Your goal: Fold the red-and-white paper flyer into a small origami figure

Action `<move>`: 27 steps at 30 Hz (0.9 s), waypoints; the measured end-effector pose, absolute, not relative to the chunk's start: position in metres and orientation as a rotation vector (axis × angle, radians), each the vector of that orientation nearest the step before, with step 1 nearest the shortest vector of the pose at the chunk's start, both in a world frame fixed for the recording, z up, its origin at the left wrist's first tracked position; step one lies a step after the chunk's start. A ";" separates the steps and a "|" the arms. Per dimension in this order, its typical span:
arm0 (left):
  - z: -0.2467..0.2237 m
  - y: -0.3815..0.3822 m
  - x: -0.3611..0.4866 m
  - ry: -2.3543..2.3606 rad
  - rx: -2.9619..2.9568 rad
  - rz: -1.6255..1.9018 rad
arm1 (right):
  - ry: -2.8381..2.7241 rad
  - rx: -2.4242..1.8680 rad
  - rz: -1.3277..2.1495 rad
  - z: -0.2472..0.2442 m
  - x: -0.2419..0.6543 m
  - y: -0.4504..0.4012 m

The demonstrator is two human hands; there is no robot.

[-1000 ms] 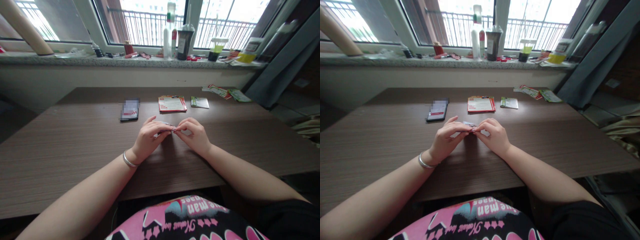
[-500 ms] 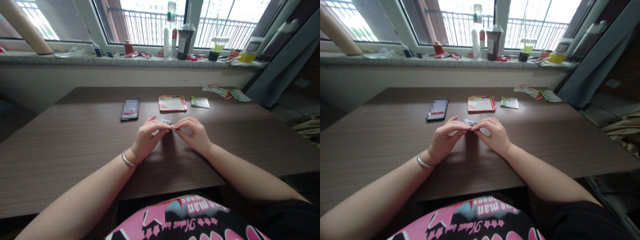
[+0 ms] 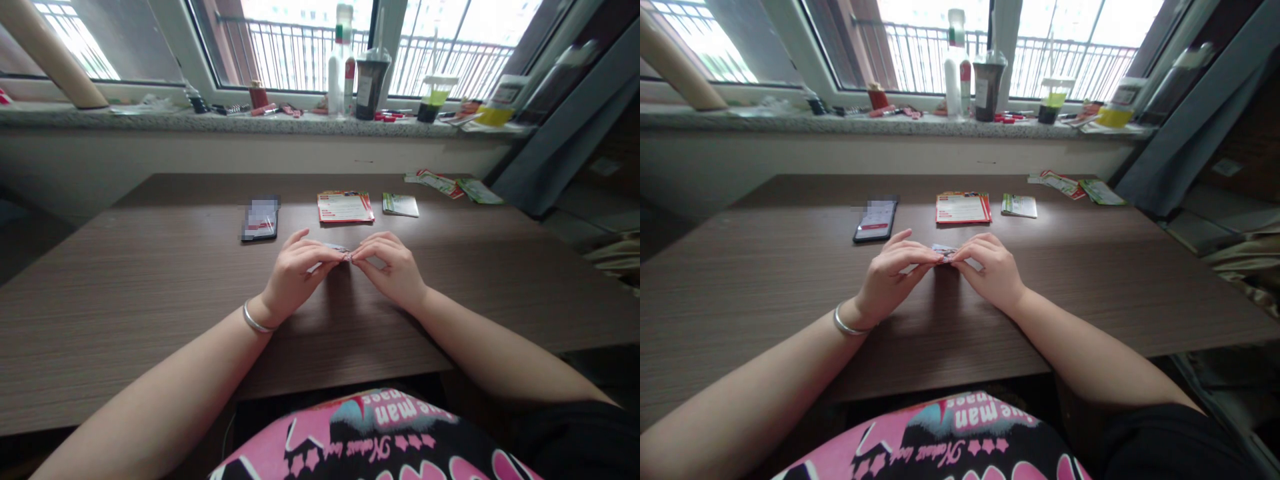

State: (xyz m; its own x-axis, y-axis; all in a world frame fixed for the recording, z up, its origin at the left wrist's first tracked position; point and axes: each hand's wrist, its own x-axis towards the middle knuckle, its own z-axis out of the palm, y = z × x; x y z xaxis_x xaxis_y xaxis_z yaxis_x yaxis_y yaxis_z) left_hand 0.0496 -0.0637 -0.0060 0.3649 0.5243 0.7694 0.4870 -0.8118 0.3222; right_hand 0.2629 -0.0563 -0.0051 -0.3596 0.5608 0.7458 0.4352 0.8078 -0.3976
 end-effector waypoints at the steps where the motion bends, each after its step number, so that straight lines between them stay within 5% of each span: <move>1: -0.004 -0.064 0.050 0.963 2.616 1.465 | -2.018 -0.756 0.146 -0.005 0.263 -0.057; 27: -0.008 -0.067 0.052 1.103 2.922 1.225 | -2.119 -0.724 -0.066 -0.006 0.258 -0.065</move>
